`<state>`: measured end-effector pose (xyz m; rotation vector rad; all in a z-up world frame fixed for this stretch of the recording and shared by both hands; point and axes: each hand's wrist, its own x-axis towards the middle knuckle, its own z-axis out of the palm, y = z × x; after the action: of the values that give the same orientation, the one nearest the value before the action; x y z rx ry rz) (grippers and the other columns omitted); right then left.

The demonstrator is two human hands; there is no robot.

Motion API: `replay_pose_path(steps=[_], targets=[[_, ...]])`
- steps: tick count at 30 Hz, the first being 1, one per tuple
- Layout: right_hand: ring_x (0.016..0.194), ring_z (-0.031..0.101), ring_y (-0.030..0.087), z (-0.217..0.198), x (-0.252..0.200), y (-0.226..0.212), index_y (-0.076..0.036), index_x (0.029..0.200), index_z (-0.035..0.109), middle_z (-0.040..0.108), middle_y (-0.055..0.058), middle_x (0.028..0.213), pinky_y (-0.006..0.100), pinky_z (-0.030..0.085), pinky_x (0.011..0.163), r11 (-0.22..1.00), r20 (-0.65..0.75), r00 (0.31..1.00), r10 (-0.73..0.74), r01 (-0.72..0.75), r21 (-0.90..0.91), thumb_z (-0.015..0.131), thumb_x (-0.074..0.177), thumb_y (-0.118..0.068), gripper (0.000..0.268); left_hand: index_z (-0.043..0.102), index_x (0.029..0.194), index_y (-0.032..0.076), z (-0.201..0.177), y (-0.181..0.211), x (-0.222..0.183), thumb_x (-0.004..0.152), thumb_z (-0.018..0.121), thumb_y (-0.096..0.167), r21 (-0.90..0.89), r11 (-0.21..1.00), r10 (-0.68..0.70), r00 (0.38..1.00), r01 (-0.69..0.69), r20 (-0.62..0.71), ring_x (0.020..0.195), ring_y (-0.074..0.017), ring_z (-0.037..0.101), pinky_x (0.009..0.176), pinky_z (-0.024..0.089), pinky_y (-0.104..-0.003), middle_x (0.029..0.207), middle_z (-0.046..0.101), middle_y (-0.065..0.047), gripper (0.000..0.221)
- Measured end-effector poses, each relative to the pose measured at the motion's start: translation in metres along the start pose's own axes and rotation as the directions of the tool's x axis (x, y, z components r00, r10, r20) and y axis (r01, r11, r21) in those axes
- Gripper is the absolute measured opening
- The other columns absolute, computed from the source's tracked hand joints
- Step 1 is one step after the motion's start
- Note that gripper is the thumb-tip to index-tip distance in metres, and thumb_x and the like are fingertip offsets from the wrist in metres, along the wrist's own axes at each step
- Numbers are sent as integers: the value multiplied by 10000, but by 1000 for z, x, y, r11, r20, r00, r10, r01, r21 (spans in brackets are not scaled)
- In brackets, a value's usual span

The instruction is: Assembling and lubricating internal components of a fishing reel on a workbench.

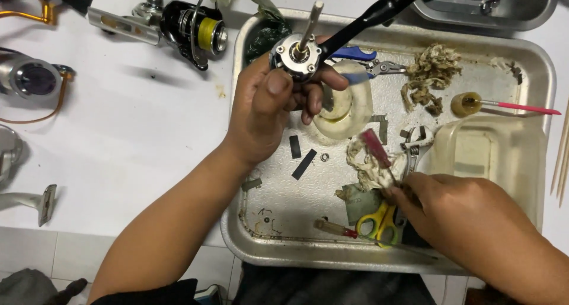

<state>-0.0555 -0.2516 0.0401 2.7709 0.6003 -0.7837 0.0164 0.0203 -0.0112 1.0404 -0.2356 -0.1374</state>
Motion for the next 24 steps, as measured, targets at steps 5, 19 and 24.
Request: replay_pose_path(steps=[5, 19, 24], targets=[[531, 604, 309, -17, 28, -24, -127, 990, 663, 594, 80, 708, 477, 504, 446, 882, -506, 779, -370, 465, 72, 668, 956, -254, 131, 499, 1447, -27, -3, -2, -3, 976, 546, 592, -33, 999, -9, 1000, 9, 7, 774, -155, 592, 644, 479, -282, 1142, 737, -200, 779], [421, 536, 387, -9, 81, -45, -83, 759, 534, 570, 102, 565, 537, 415, 373, 829, -390, 779, -491, 555, 66, 616, 914, -126, 180, 562, 1298, 28, -1, -3, -2, 986, 601, 547, -119, 993, -13, 1000, 11, -17, 760, -151, 590, 648, 447, -276, 1107, 737, -211, 607], [458, 593, 382, -5, 84, -47, -84, 782, 559, 614, 121, 613, 523, 441, 362, 847, -401, 773, -491, 531, -12, 639, 885, -188, 167, 534, 1370, -14, -2, -4, -3, 974, 604, 549, -115, 993, -21, 1000, 20, -7, 753, -166, 583, 645, 451, -289, 1125, 727, -270, 693]])
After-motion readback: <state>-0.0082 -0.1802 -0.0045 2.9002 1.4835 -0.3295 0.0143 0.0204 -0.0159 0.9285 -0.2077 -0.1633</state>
